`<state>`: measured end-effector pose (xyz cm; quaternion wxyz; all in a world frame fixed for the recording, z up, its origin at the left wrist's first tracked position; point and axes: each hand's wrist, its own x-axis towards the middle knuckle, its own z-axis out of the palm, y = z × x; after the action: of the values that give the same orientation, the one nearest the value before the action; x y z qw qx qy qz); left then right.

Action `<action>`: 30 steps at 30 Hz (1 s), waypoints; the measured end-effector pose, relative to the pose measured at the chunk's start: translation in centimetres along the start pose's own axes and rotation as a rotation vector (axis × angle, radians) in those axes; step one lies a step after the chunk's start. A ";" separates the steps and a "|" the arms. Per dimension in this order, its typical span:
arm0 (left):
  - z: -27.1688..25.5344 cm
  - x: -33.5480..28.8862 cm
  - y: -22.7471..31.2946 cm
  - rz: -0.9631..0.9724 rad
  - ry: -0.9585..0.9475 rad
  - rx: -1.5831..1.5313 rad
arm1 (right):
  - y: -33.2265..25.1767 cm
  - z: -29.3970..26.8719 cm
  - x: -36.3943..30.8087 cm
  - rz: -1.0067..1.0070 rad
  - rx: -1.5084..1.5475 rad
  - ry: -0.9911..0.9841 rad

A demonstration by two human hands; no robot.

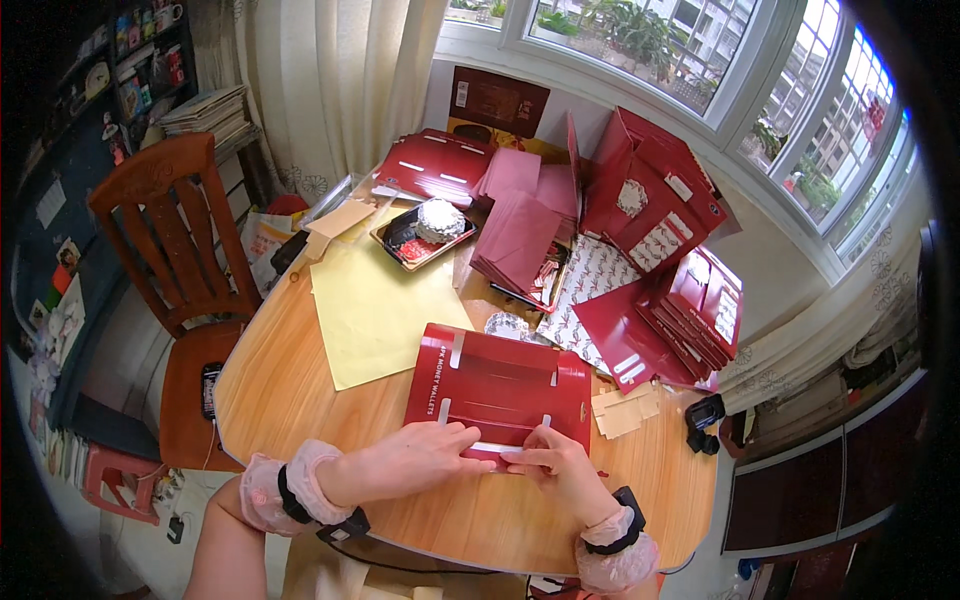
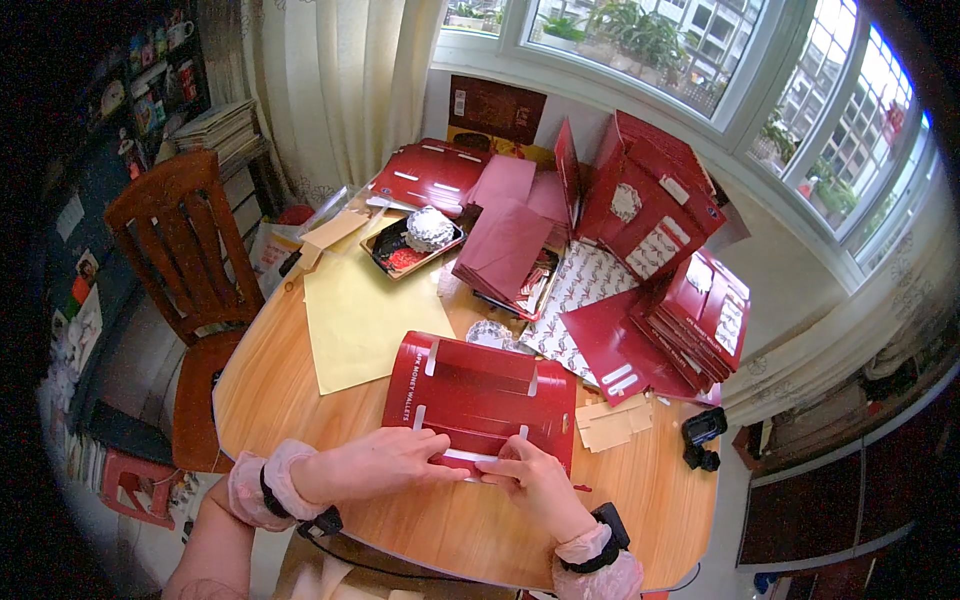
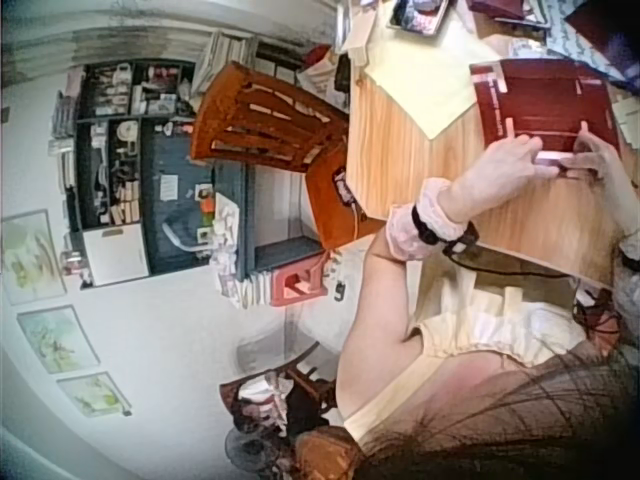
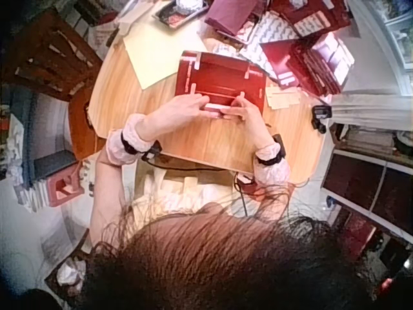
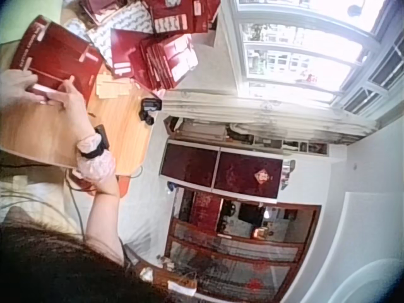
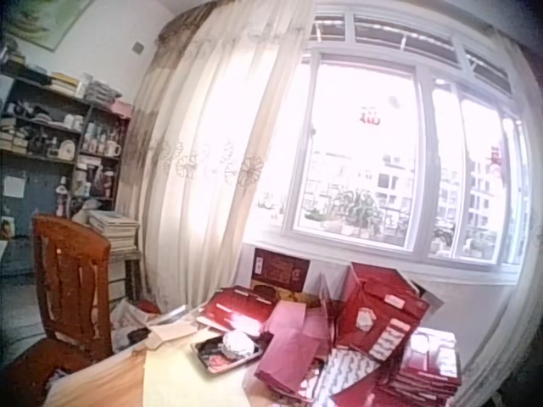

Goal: The person assembles red cardboard boxes by hand on a table, folding the flaps and pressing the edges together.

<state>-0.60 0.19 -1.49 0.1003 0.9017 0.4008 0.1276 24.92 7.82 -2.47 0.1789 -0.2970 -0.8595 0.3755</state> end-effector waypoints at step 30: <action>-0.9 0.6 -3.2 -0.129 -0.093 -0.172 | -3.4 0.1 -0.5 -0.265 -0.704 -0.285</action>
<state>-2.68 2.80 -1.49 0.2040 0.8670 0.4404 0.1128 23.98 5.59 -0.01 -0.0079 -0.1717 -0.9827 0.0692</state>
